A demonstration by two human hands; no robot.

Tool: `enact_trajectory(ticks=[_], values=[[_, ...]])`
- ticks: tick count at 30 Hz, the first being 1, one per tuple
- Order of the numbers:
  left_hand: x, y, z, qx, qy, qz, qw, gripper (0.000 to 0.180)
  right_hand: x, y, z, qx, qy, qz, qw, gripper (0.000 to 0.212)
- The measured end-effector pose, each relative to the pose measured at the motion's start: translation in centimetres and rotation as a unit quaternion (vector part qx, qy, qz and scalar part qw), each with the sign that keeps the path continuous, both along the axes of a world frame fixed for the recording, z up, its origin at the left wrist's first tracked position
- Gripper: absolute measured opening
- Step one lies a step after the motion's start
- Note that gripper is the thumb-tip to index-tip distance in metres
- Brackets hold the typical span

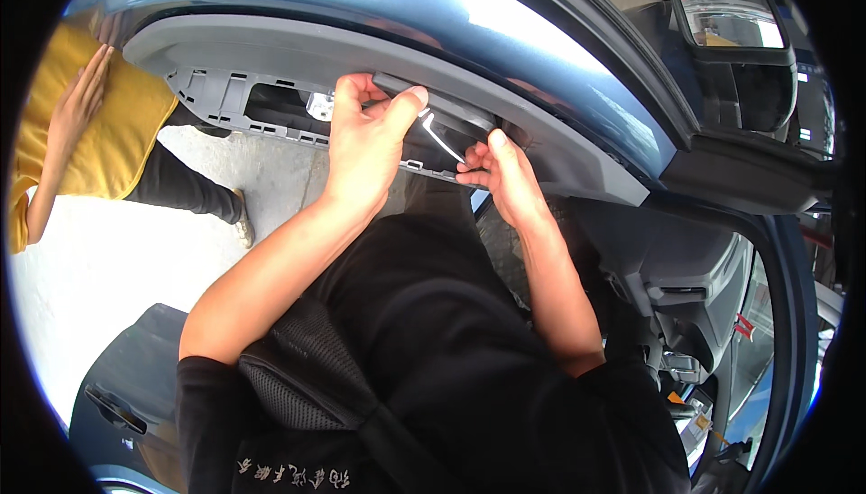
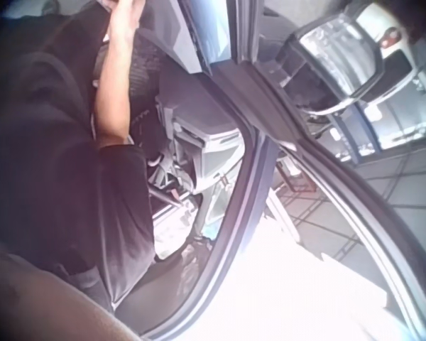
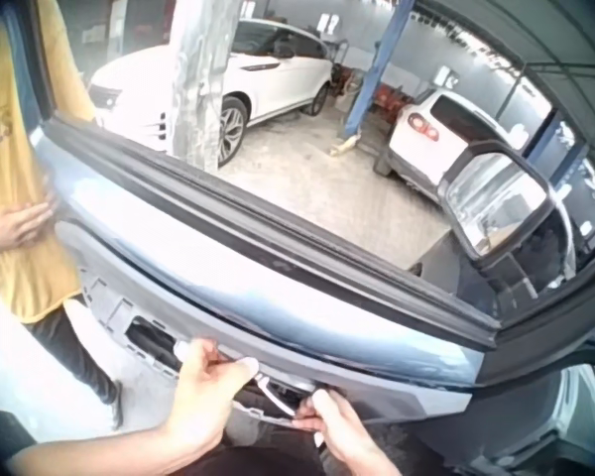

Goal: The person installs a car door panel by aligning it with the door frame and pressing it into place. They secure the panel by inserting fasteners and clips along the edges, then connect wiring and test the door handle.

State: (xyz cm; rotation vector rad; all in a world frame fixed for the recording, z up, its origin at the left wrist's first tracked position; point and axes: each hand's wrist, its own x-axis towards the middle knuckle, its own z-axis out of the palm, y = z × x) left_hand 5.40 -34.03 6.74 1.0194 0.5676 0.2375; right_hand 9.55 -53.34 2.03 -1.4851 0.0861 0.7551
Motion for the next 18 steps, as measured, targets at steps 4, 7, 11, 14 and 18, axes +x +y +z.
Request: enact_trajectory(ticks=[4, 7, 11, 14, 18], values=[[0.0, -0.4, -0.3, 0.006, -0.017, 0.017, 1.000, 0.039, 0.1, 0.0, 0.5, 0.004, 0.040, 0.012, 0.999, 0.048], [-0.1, -0.3, -0.2, 0.042, 0.000, -0.006, 0.999, 0.040, -0.7, 0.9, 0.1, 0.128, 0.066, -0.055, 0.988, 0.041], [-0.3, -0.5, -1.1, 0.147, -0.045, 0.031, 0.988, 0.040, -1.2, 1.6, -0.4, 0.216, 0.055, -0.100, 0.970, 0.037], [-0.1, 0.1, -1.7, 0.215, -0.047, 0.018, 0.975, 0.042, -1.0, 1.6, -0.3, 0.239, 0.084, -0.109, 0.961, 0.037], [-0.5, 0.1, -1.3, 0.157, -0.060, 0.013, 0.986, 0.043, -0.8, 1.2, -0.4, 0.272, 0.120, -0.080, 0.951, 0.038]])
